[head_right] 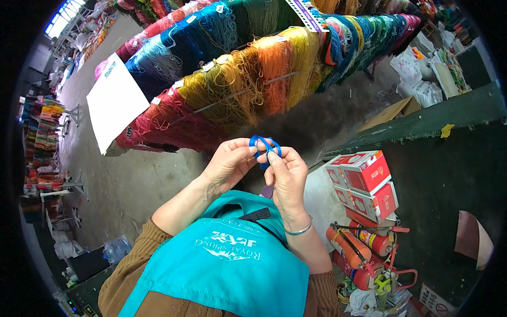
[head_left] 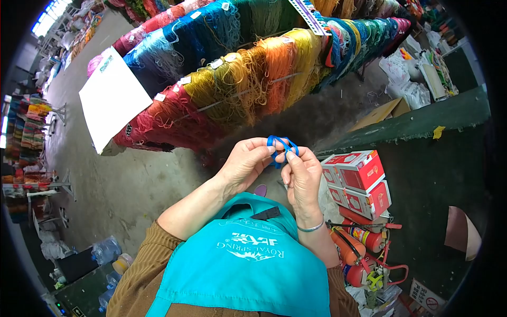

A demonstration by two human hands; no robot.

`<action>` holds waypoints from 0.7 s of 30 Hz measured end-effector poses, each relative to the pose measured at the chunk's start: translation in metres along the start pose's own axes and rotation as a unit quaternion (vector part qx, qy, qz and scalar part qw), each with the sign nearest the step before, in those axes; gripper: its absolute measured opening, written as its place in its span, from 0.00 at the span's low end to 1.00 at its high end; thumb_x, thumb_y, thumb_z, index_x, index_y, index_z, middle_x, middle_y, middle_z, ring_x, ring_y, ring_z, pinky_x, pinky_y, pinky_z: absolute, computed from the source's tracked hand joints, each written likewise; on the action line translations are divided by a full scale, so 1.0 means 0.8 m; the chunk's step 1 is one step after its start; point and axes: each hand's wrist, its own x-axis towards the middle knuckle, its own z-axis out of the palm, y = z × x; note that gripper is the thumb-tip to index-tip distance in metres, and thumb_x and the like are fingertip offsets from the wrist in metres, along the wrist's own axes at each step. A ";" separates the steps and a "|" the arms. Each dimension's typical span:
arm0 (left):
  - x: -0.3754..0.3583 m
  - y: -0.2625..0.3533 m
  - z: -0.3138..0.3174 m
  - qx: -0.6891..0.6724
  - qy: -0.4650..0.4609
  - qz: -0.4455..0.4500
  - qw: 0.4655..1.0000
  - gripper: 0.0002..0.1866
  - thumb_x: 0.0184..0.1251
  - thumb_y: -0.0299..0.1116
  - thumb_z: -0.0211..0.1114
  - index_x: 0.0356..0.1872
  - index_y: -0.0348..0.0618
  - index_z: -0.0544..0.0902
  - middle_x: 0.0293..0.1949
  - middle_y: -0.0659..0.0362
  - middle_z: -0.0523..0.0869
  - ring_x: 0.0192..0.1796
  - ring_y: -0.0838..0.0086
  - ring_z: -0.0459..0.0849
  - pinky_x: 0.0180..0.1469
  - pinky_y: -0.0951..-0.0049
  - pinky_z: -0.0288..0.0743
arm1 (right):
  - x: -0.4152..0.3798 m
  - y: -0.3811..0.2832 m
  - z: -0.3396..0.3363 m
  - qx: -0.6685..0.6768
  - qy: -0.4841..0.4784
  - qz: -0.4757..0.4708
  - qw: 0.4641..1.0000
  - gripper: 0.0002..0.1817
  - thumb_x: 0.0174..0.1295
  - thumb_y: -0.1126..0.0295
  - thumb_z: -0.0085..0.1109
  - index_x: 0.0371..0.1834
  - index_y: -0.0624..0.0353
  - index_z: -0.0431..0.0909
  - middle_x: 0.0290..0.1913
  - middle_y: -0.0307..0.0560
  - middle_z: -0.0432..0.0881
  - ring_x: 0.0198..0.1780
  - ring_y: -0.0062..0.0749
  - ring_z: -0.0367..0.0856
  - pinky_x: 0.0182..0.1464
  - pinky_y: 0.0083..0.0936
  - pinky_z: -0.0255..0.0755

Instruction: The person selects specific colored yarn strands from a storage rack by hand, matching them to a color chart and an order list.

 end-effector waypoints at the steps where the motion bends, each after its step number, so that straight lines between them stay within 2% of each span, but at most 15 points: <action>1: 0.000 0.000 0.000 -0.004 -0.003 0.000 1.000 0.11 0.68 0.28 0.65 0.48 0.33 0.83 0.50 0.54 0.86 0.54 0.73 0.83 0.62 0.70 0.75 | 0.000 0.000 -0.001 -0.001 -0.009 0.008 1.000 0.05 0.69 0.73 0.58 0.42 0.63 0.77 0.36 0.48 0.85 0.19 0.12 0.70 0.20 0.08 0.62; 9: 0.001 -0.003 -0.005 -0.018 -0.012 -0.004 1.000 0.12 0.69 0.28 0.65 0.48 0.32 0.84 0.51 0.52 0.86 0.54 0.72 0.83 0.62 0.70 0.76 | 0.002 0.001 0.000 -0.011 -0.005 0.016 1.000 0.05 0.69 0.72 0.58 0.42 0.64 0.77 0.33 0.48 0.86 0.18 0.12 0.70 0.19 0.08 0.61; 17: 0.000 -0.002 0.003 0.024 0.018 -0.014 0.999 0.13 0.68 0.30 0.68 0.49 0.32 0.83 0.49 0.54 0.87 0.50 0.74 0.85 0.54 0.75 0.80 | -0.001 0.004 0.003 -0.034 -0.008 0.004 0.999 0.05 0.69 0.73 0.59 0.41 0.64 0.77 0.33 0.48 0.86 0.18 0.12 0.70 0.19 0.08 0.61; 21: -0.001 -0.001 0.004 0.010 0.012 -0.023 1.000 0.14 0.68 0.29 0.67 0.50 0.32 0.83 0.48 0.54 0.87 0.50 0.75 0.85 0.54 0.75 0.80 | -0.003 0.003 0.005 -0.044 -0.008 0.018 0.999 0.05 0.69 0.73 0.59 0.40 0.64 0.77 0.32 0.46 0.85 0.18 0.12 0.69 0.19 0.09 0.60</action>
